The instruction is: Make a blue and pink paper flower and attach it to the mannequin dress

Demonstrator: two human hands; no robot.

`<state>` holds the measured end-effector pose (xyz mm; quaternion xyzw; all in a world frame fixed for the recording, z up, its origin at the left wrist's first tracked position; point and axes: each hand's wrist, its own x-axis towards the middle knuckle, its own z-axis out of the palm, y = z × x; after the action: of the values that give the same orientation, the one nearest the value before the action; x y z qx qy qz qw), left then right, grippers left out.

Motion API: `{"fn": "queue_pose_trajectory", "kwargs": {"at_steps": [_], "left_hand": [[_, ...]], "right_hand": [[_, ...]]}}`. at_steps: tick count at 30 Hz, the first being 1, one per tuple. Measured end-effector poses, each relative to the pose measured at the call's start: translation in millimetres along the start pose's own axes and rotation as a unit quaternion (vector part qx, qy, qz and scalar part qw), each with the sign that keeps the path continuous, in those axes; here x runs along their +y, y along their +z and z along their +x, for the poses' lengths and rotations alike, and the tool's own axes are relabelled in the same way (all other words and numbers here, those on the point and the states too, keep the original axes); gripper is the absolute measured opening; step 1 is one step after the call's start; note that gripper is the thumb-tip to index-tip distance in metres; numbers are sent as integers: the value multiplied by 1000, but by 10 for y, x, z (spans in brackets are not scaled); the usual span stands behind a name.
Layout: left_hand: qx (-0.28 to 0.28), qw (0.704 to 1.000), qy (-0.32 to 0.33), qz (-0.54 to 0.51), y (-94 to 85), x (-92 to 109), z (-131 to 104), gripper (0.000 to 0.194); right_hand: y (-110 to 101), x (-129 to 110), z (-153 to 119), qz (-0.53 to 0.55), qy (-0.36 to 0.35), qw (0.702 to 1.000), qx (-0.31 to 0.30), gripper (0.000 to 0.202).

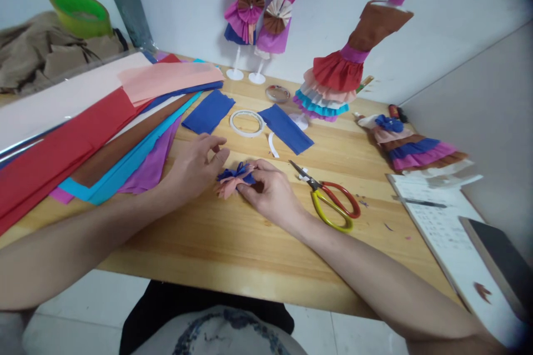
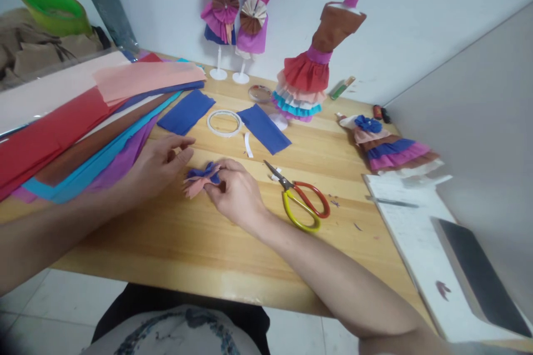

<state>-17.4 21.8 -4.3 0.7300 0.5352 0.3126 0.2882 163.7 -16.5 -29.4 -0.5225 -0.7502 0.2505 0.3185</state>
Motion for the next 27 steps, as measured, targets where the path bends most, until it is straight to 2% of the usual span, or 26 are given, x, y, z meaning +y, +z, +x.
{"fn": "queue_pose_trajectory", "kwargs": {"at_steps": [2, 3, 6, 9, 12, 14, 18, 21, 24, 27], "left_hand": [[53, 993, 65, 78, -22, 53, -56, 31], [49, 989, 85, 106, -36, 95, -89, 31], [-32, 979, 94, 178, -76, 222, -166, 41], [-111, 974, 48, 192, -84, 253, -162, 37], [-160, 979, 1, 126, -76, 191, -102, 21], [-205, 977, -22, 49, -83, 149, -60, 26], [-294, 949, -66, -95, -110, 115, 0, 27], [-338, 930, -71, -130, -113, 96, 17, 24], [-329, 938, -49, -94, -108, 69, 10, 27], [-258, 964, -59, 24, -106, 59, -14, 24]], "right_hand": [[22, -1, 10, -14, 3, 1000, 4, 9], [30, 1, 15, -16, 3, 1000, 6, 11], [49, 15, 24, -6, -2, 1000, 13, 13], [60, 36, 26, 0, -6, 1000, 20, 13], [54, 41, 19, 7, -10, 1000, 18, 13], [37, 29, 7, 18, -17, 1000, 16, 12], [-11, -7, -37, 55, -25, 998, 8, 10], [-15, -6, -67, 45, -25, 999, 8, 9], [16, 19, -79, 3, -40, 999, 12, 10], [45, 39, -78, -35, -56, 998, 14, 10]]}}
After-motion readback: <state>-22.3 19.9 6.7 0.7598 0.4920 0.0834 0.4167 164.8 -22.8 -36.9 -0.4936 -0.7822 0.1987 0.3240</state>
